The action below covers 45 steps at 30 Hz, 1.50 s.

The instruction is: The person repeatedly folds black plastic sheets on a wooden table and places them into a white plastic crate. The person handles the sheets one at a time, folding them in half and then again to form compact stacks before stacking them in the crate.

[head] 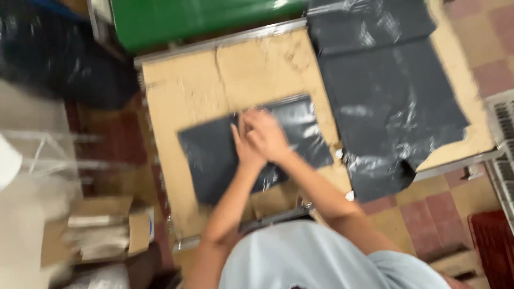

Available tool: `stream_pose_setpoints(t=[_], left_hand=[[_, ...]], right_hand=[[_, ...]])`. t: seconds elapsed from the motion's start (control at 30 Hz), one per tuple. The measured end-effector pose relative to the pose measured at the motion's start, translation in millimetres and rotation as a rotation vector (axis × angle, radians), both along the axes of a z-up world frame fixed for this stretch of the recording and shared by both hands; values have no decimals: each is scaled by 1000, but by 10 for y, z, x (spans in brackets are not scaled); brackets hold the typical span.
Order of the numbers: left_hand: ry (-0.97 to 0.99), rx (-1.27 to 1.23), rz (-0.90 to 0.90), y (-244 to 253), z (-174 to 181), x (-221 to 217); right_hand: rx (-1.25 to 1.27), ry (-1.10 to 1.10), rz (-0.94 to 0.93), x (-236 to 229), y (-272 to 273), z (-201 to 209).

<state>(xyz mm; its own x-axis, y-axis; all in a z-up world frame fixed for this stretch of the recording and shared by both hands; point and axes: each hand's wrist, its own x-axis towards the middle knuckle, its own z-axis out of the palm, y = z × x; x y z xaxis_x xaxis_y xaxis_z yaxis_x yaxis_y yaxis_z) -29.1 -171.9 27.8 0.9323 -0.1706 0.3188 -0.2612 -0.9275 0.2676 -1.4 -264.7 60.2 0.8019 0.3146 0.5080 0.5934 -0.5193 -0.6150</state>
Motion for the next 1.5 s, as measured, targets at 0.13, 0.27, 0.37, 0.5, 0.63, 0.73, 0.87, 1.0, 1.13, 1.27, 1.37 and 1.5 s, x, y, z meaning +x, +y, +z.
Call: stream_pose_setpoints(t=[0.13, 0.27, 0.37, 0.5, 0.63, 0.73, 0.87, 1.0, 1.13, 1.27, 1.37, 1.5], left_hand=[[99, 54, -89, -40, -3, 113], [212, 112, 102, 154, 135, 132], [138, 175, 195, 602, 95, 142], [130, 322, 456, 1252, -66, 83], [111, 347, 597, 1374, 91, -389], [53, 268, 73, 1005, 254, -819], [55, 313, -213, 1373, -265, -1076], [77, 337, -303, 1915, -307, -1271], [-299, 376, -346, 1840, -549, -1385], [540, 245, -718, 1172, 431, -1439], [988, -70, -655, 972, 604, -947], [1510, -1000, -299, 1367, 460, -316]], right_hand=[[-143, -88, -64, 211, -148, -248], [-393, -43, -95, 213, -343, -338], [-553, -44, -162, 224, -614, -430], [-524, 60, -217, 361, -1231, -550], [-997, 141, -543, 42, -975, -184], [-830, 278, -259, -550, -138, 241], [-557, 54, -6, -805, -339, -294], [-499, 129, -217, -818, -1266, -315], [-755, 291, -175, -1247, -705, -348], [-359, 126, 266, -2072, -262, -434], [-20, 222, 321, -2175, -402, -500], [448, 985, -94, -2149, -850, -521]])
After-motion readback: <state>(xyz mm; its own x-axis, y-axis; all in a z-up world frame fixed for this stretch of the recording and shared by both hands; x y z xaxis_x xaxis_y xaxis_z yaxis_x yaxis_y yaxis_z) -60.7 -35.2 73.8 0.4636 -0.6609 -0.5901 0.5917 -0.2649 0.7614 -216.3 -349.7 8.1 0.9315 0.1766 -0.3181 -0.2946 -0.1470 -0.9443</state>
